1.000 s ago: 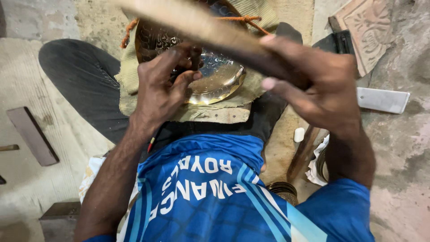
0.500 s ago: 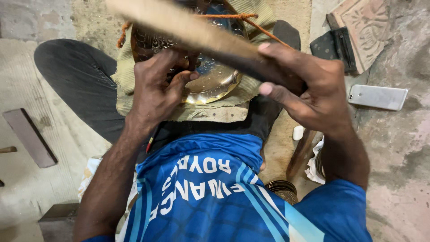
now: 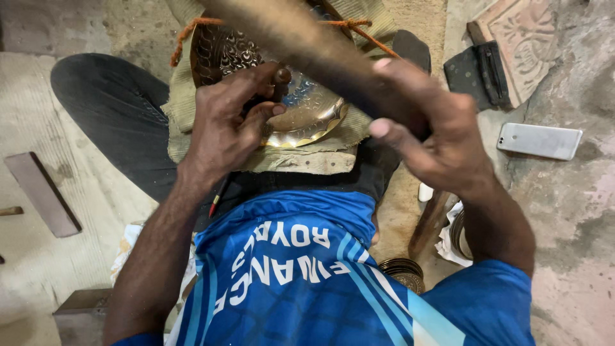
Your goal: The person sits on the floor and uses a wooden mallet to repeatedly strike a metal chisel placed on a brass plate, creating a decorative pattern. The plate rests on a cloth on the floor, and the person adjusts the chisel position between strikes.
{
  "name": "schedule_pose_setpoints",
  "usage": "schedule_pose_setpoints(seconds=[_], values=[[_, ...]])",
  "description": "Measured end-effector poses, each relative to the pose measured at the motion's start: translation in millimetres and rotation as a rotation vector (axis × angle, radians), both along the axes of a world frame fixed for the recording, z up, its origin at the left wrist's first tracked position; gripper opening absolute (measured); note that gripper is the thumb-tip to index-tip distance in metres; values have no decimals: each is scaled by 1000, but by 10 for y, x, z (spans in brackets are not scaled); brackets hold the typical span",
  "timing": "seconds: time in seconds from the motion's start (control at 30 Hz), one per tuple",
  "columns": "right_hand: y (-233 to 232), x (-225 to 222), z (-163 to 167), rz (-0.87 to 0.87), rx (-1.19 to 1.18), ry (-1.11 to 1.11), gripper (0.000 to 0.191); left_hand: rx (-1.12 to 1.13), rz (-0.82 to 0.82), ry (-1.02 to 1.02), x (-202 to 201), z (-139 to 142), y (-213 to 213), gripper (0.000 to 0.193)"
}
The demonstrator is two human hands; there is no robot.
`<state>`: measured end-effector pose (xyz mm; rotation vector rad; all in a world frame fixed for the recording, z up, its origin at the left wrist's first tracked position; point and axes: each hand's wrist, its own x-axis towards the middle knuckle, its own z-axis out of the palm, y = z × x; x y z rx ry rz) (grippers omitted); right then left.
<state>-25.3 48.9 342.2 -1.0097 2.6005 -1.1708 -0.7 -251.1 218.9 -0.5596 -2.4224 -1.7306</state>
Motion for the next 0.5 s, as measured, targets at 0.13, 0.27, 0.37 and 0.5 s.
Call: schedule_pose_setpoints(seconds=[0.13,0.27,0.37,0.5], values=[[79,32,15,-12,84,28,50,-2,48,-35,15,75,4,8],[103,38,-76,-121,-102,47,63,120,43,-24,-72,149,-29,18],[106,10,-149,-124,-132,76,58,63,-29,-12,-177,155,-43,22],[75,-77,-174,-99,-58,127,58,27,-82,18,-244,128,-61,30]])
